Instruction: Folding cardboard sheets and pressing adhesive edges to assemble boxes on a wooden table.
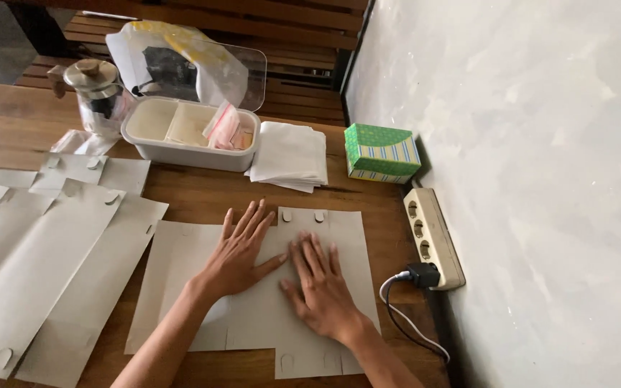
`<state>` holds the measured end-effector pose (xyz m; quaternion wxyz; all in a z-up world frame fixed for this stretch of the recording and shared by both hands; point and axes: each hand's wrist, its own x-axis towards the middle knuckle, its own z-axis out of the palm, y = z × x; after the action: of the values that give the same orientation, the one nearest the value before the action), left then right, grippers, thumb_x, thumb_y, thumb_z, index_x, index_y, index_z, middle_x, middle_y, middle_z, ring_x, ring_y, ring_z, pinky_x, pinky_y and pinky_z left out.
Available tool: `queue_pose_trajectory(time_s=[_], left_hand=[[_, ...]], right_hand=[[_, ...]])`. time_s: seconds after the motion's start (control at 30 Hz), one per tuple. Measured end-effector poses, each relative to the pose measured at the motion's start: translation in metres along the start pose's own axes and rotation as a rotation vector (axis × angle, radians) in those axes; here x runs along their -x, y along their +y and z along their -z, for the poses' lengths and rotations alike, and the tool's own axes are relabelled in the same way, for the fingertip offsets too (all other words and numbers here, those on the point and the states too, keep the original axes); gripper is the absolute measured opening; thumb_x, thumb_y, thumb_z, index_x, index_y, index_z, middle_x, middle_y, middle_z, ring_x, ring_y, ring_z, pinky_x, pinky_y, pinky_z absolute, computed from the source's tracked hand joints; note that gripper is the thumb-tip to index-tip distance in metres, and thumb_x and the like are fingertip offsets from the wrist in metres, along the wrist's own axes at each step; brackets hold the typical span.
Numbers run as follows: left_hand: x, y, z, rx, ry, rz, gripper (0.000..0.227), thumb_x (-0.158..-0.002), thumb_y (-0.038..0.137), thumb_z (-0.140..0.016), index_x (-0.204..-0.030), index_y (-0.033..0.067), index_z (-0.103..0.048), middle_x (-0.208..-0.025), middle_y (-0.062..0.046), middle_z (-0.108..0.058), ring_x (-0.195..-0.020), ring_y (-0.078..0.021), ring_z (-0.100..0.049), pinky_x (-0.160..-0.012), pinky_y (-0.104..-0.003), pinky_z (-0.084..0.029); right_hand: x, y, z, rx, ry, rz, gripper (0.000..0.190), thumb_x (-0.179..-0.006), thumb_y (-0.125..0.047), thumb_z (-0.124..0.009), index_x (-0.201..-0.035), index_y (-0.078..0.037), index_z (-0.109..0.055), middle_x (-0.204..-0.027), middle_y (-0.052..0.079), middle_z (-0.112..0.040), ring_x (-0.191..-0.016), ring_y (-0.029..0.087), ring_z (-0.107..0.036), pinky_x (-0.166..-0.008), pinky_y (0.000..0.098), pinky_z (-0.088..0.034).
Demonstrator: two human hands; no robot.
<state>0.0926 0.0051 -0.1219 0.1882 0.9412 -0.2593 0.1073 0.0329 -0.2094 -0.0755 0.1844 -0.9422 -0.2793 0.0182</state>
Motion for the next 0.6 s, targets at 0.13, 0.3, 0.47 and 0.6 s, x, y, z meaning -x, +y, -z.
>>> queue_pose_trajectory(time_s=[0.13,0.3,0.47,0.6], left_hand=[[-0.001,0.002,0.009,0.029,-0.053,0.018,0.092,-0.100,0.064,-0.050,-0.162,0.0022,-0.021,-0.172,-0.019,-0.009,-0.159,-0.0323,-0.004,-0.124,-0.057,0.003],[-0.002,0.000,0.006,0.038,-0.023,0.011,0.092,-0.099,0.063,-0.052,-0.161,0.0021,-0.022,-0.172,-0.019,-0.013,-0.159,-0.0327,-0.006,-0.125,-0.056,0.001],[-0.002,-0.008,0.017,0.073,-0.095,0.082,0.096,-0.098,0.066,-0.049,-0.161,0.0011,-0.018,-0.172,-0.019,-0.006,-0.159,-0.0318,0.002,-0.124,-0.056,0.008],[-0.003,-0.025,0.029,0.043,-0.148,0.233,0.092,-0.099,0.063,-0.043,-0.162,0.0033,-0.014,-0.172,-0.020,0.000,-0.159,-0.0344,0.007,-0.121,-0.061,0.009]], right_hand=[[-0.001,0.003,0.012,0.072,-0.066,-0.178,0.081,-0.104,-0.061,-0.013,-0.165,-0.008,-0.003,-0.171,0.020,0.010,-0.156,0.038,0.012,-0.122,0.0578,0.011],[-0.002,0.027,0.011,0.086,-0.072,-0.389,0.092,-0.097,-0.071,-0.005,-0.163,-0.008,0.005,-0.170,0.020,0.017,-0.156,0.033,0.017,-0.121,0.0586,0.017],[0.002,0.055,-0.008,0.063,0.075,-0.407,0.079,-0.107,-0.053,-0.025,-0.163,-0.003,-0.004,-0.169,0.027,0.002,-0.157,0.040,0.009,-0.121,0.0625,0.009],[0.002,0.064,-0.013,0.106,0.188,-0.395,0.069,-0.108,-0.042,-0.029,-0.162,-0.001,-0.016,-0.168,0.027,-0.014,-0.157,0.043,-0.005,-0.121,0.0654,-0.002]])
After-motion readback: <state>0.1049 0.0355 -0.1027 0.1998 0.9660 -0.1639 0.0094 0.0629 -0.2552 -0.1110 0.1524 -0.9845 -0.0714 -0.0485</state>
